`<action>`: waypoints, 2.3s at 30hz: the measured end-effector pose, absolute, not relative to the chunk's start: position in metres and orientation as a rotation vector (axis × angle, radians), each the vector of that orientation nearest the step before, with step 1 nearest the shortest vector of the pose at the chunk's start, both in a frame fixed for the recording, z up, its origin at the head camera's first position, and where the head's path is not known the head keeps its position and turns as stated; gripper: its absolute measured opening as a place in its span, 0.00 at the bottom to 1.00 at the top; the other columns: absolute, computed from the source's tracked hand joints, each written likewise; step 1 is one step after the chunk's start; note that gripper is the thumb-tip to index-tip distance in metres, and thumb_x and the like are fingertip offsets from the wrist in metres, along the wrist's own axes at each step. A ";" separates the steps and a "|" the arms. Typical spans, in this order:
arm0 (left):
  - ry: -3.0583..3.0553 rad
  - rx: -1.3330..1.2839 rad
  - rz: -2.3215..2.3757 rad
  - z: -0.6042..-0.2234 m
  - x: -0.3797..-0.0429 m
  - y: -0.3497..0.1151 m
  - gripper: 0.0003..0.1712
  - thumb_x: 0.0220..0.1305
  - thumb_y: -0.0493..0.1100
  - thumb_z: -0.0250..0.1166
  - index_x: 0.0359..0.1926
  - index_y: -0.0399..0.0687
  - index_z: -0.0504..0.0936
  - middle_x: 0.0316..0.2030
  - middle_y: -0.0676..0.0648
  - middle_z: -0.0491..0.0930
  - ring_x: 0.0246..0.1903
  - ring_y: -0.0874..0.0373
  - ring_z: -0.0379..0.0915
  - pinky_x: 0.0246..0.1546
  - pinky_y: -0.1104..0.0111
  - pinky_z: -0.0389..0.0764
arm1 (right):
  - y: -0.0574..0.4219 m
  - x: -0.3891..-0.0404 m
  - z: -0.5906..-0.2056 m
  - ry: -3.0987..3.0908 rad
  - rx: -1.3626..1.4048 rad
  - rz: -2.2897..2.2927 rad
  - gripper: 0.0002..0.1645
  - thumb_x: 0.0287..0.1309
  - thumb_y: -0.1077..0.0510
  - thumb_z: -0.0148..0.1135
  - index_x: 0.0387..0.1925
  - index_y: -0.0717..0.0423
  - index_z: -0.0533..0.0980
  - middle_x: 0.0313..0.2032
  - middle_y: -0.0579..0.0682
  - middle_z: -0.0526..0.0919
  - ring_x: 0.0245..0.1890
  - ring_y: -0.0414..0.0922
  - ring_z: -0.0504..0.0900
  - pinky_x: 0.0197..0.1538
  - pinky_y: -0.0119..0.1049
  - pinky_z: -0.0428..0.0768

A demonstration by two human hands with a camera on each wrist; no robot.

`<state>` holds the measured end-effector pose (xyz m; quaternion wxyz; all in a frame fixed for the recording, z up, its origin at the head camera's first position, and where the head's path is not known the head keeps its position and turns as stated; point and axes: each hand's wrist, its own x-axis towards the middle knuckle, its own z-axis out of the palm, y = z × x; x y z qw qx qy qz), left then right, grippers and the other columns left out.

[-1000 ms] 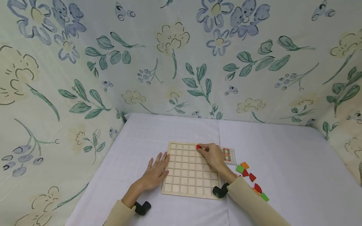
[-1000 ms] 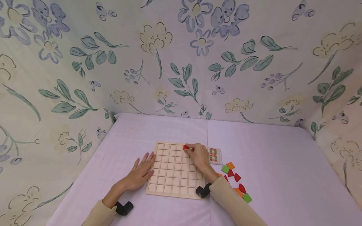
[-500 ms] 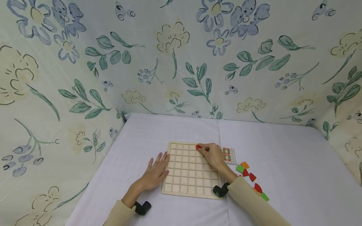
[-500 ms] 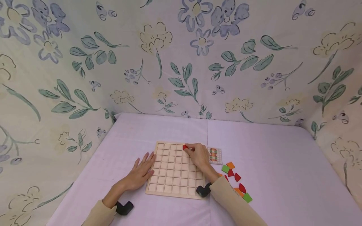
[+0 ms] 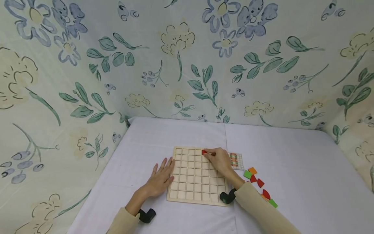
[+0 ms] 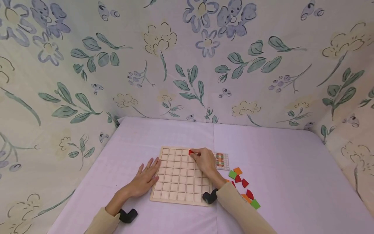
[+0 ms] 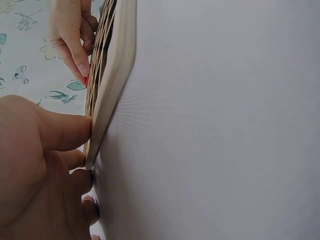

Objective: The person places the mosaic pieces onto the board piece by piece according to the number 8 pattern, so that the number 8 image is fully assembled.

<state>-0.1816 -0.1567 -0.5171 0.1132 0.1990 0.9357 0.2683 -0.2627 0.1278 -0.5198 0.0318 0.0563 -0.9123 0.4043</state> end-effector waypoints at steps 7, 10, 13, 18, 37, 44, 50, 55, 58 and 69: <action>2.735 0.601 0.838 -0.517 -0.181 -0.157 0.37 0.82 0.43 0.48 0.82 0.36 0.46 0.83 0.36 0.41 0.83 0.35 0.30 0.78 0.34 0.31 | 0.131 -0.263 -0.517 -2.820 0.137 1.303 0.18 0.65 0.52 0.71 0.55 0.52 0.86 0.16 0.48 0.80 0.12 0.37 0.62 0.16 0.28 0.59; 2.729 0.633 0.887 -0.519 -0.181 -0.158 0.37 0.82 0.44 0.48 0.82 0.35 0.47 0.83 0.34 0.42 0.82 0.33 0.31 0.77 0.33 0.30 | 0.136 -0.262 -0.512 -2.812 0.103 1.359 0.19 0.66 0.51 0.70 0.56 0.51 0.86 0.21 0.51 0.83 0.11 0.37 0.62 0.16 0.29 0.61; 2.724 0.657 0.925 -0.522 -0.181 -0.159 0.37 0.82 0.44 0.48 0.81 0.34 0.47 0.82 0.33 0.42 0.81 0.31 0.31 0.76 0.32 0.29 | 0.141 -0.260 -0.506 -2.817 0.090 1.362 0.20 0.67 0.50 0.70 0.58 0.50 0.85 0.24 0.53 0.84 0.11 0.37 0.59 0.15 0.29 0.60; 2.749 0.621 0.865 -0.523 -0.182 -0.158 0.37 0.82 0.45 0.48 0.82 0.37 0.46 0.83 0.36 0.41 0.83 0.35 0.30 0.78 0.35 0.30 | 0.148 -0.257 -0.500 -2.846 0.053 1.357 0.23 0.66 0.48 0.70 0.59 0.50 0.84 0.28 0.53 0.83 0.14 0.38 0.62 0.17 0.29 0.61; 2.756 0.612 0.872 -0.530 -0.184 -0.159 0.37 0.82 0.45 0.48 0.83 0.39 0.45 0.84 0.39 0.40 0.83 0.37 0.30 0.78 0.36 0.29 | 0.199 -0.229 -0.469 -2.854 0.000 1.365 0.26 0.68 0.51 0.68 0.64 0.55 0.80 0.32 0.56 0.80 0.23 0.45 0.75 0.21 0.29 0.70; 2.740 0.646 0.909 -0.528 -0.183 -0.160 0.38 0.82 0.47 0.47 0.82 0.38 0.45 0.83 0.37 0.41 0.83 0.35 0.30 0.77 0.34 0.29 | 0.229 -0.214 -0.469 -2.885 -0.082 1.250 0.27 0.69 0.48 0.67 0.66 0.53 0.79 0.34 0.56 0.77 0.21 0.43 0.65 0.19 0.30 0.63; 2.774 0.621 0.869 -0.535 -0.185 -0.160 0.38 0.82 0.46 0.48 0.83 0.40 0.45 0.84 0.40 0.41 0.83 0.38 0.30 0.78 0.36 0.29 | 0.249 -0.204 -0.472 -2.888 -0.191 1.211 0.27 0.70 0.49 0.66 0.66 0.54 0.79 0.36 0.58 0.77 0.18 0.44 0.66 0.19 0.30 0.67; 2.754 0.611 0.854 -0.532 -0.185 -0.159 0.37 0.82 0.45 0.48 0.82 0.39 0.45 0.84 0.39 0.40 0.83 0.37 0.30 0.78 0.36 0.29 | 0.262 -0.196 -0.477 -2.889 -0.229 1.158 0.27 0.69 0.51 0.66 0.66 0.57 0.79 0.36 0.59 0.78 0.21 0.46 0.70 0.20 0.31 0.71; 2.729 0.608 0.863 -0.525 -0.184 -0.158 0.37 0.82 0.44 0.48 0.82 0.37 0.46 0.83 0.38 0.41 0.83 0.35 0.29 0.78 0.35 0.29 | 0.271 -0.192 -0.479 -2.903 -0.213 1.126 0.27 0.70 0.50 0.66 0.65 0.57 0.79 0.38 0.60 0.80 0.26 0.47 0.71 0.21 0.30 0.71; 2.742 0.628 0.886 -0.524 -0.182 -0.158 0.37 0.82 0.45 0.48 0.82 0.37 0.46 0.83 0.37 0.41 0.82 0.35 0.30 0.77 0.34 0.29 | 0.307 -0.189 -0.490 -2.997 -0.084 1.087 0.25 0.69 0.52 0.66 0.64 0.57 0.80 0.42 0.58 0.82 0.40 0.50 0.73 0.29 0.30 0.72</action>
